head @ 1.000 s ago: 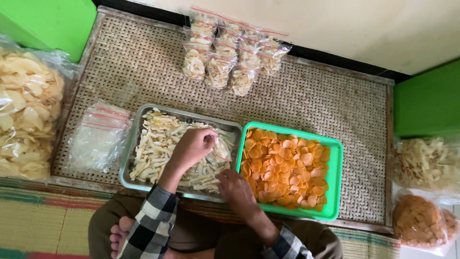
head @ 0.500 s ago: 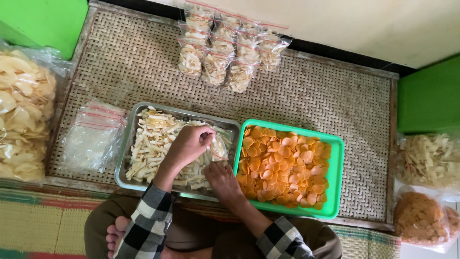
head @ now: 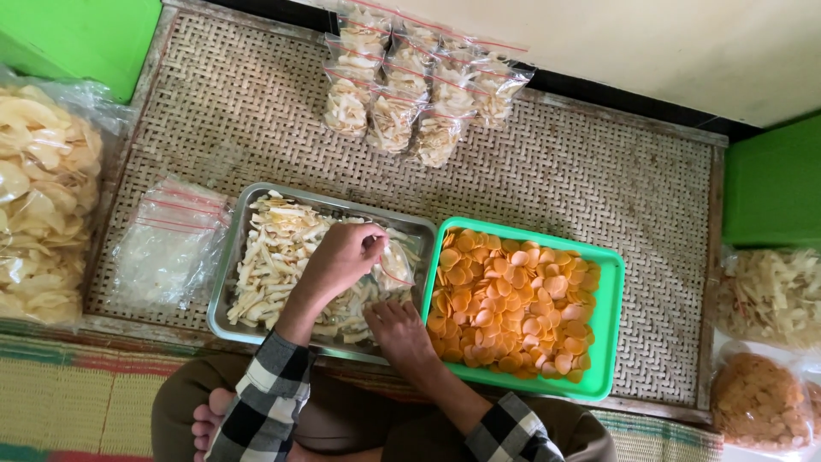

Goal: The person sits on a mat and packs dried chips from two trays into small plastic bags. They pick up light-colored chips from a metal tray and orange chips from a green tray, placing them into bags held open with the other hand. Completed bags are set aside on the mat.

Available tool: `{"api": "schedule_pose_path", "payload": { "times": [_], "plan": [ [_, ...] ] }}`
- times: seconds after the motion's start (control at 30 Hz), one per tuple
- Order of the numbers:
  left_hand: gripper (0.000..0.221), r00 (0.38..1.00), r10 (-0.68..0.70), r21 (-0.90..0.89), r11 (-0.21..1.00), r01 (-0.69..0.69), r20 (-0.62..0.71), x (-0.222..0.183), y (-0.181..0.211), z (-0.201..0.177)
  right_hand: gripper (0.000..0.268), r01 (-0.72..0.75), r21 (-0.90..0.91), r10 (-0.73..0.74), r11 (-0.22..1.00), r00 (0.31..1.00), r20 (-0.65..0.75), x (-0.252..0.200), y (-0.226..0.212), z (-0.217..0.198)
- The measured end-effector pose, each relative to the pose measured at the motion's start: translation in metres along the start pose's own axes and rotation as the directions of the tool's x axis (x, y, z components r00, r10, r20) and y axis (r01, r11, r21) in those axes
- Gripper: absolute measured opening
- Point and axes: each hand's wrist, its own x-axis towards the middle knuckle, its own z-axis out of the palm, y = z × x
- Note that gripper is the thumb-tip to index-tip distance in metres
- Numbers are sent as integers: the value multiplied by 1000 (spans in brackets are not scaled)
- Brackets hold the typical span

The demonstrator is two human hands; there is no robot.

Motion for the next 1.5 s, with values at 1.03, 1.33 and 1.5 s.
{"api": "schedule_pose_path", "payload": {
  "times": [1.03,1.33,1.5],
  "plan": [
    [16,994,20,301,952,-51,104,-4,13,-10,32,-5,121,-11,993,991,135,7,-3,-15],
    [20,995,6,288,957,-33,96,-5,11,-5,18,-16,54,14,998,999,32,9,-4,-25],
    [17,993,43,309,948,-75,109,-3,13,-6,15,-41,73,39,997,999,35,15,-2,-33]
  ]
}}
